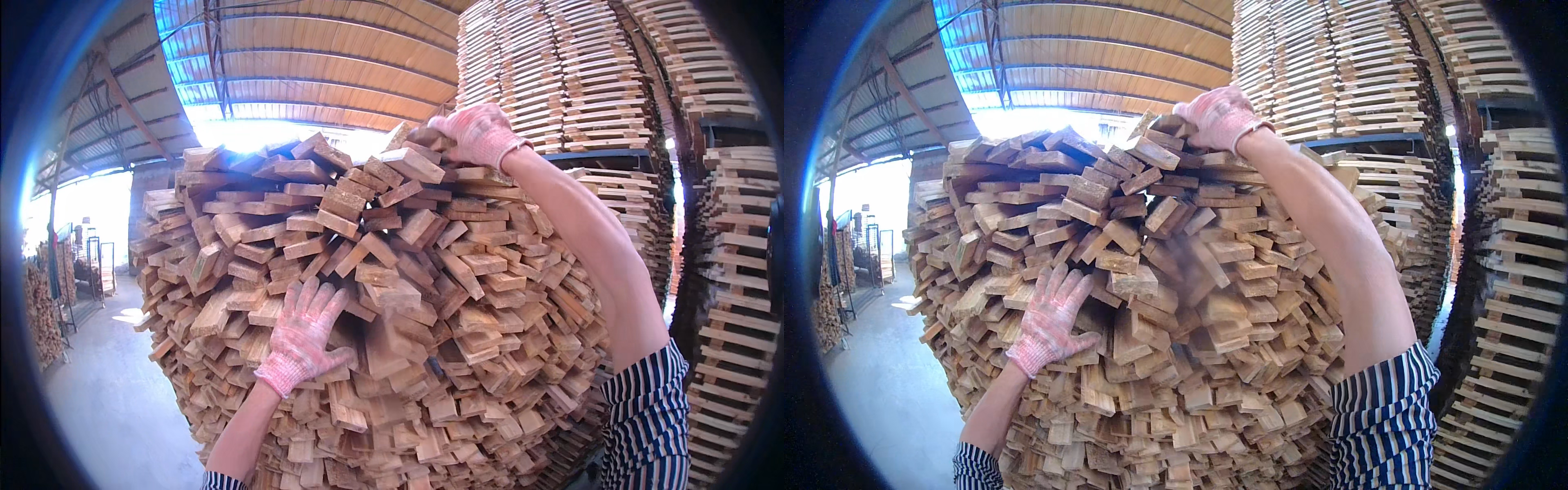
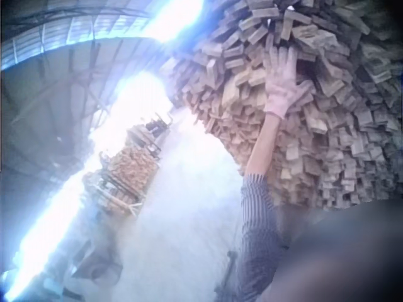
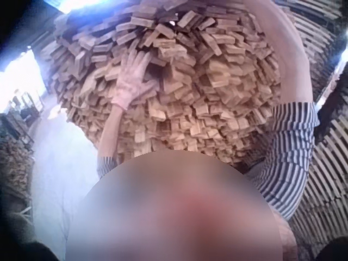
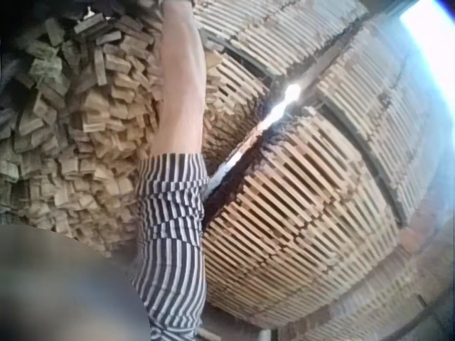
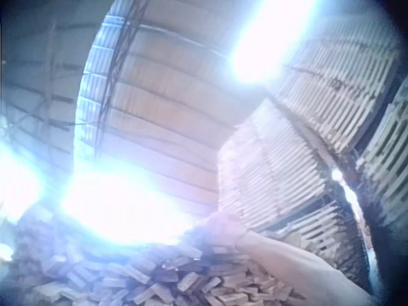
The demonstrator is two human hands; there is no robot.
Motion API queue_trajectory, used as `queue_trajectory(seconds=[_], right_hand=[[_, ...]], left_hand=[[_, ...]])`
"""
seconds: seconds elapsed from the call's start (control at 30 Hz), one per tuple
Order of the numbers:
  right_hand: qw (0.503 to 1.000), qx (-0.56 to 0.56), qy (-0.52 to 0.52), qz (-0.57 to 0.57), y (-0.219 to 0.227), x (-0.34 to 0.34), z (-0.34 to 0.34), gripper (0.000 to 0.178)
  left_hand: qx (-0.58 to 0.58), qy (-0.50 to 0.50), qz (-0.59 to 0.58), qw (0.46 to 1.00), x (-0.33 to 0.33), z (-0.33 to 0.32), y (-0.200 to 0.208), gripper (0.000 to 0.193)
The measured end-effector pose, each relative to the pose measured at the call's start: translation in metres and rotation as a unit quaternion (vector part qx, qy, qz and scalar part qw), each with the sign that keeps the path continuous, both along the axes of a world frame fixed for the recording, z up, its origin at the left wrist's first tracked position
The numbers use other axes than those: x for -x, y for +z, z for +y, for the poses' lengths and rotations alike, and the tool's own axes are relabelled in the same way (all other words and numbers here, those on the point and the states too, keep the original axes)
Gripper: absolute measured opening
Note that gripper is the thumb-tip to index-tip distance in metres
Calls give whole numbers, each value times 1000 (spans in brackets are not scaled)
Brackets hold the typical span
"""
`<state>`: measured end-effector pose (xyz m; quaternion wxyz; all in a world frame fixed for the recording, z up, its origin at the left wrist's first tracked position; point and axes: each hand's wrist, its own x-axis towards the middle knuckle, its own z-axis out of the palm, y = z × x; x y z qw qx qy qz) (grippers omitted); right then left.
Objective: The person picks up wooden planks from a large pile and places them onto a metal frame on the floor. They arrange the planks in layers, alternating the orientation of the wood to create a stable stack. The person wears pink gloves and uses both hands to handle the lumber.
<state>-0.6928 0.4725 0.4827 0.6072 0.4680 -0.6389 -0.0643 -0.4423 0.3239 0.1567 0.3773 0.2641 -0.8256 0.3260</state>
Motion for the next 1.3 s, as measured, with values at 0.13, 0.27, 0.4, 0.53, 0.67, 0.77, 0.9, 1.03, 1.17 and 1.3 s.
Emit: queue_trajectory(seconds=[0.13, 0.27, 0.4, 0.53, 0.67, 0.77, 0.9, 1.03, 1.17, 1.3], right_hand=[[995, 38, 77, -50, 36, -17, 26, 53], [984, -22, 175, -12, 105, -20, 111, 60], [975, -40, 214, -52, 73, -63, 197, 62], [968, 80, 191, 139, -45, -77, 225, 61], [965, 141, 221, -16, -128, -75, 230, 45], [971, 150, 160, -99, -175, -64, 228, 59], [800, -2, 470, -374, -180, -11, 230, 82], [455, -55, 567, -685, -207, 23, 194, 85], [362, -75, 532, -762, -234, 33, 193, 81], [298, -45, 617, -727, -239, 50, 202, 86]], left_hand=[[0, -15, 12, 1000, -5, -3, -5, 105], [-3, -74, 47, 996, 4, 8, -1, 97], [-139, -241, 237, 931, 10, 37, 7, 81], [-327, -641, 340, 606, 71, 136, 74, 85], [-567, -774, 201, 197, 118, 161, 184, 88], [-572, -753, 233, 227, 148, 184, 183, 84], [-509, -741, 292, 328, 156, 176, 169, 67], [-570, -675, 287, 370, 151, 160, 160, 73], [-577, -632, 276, 437, 146, 172, 137, 66], [-597, -580, 239, 499, 135, 181, 92, 56]])
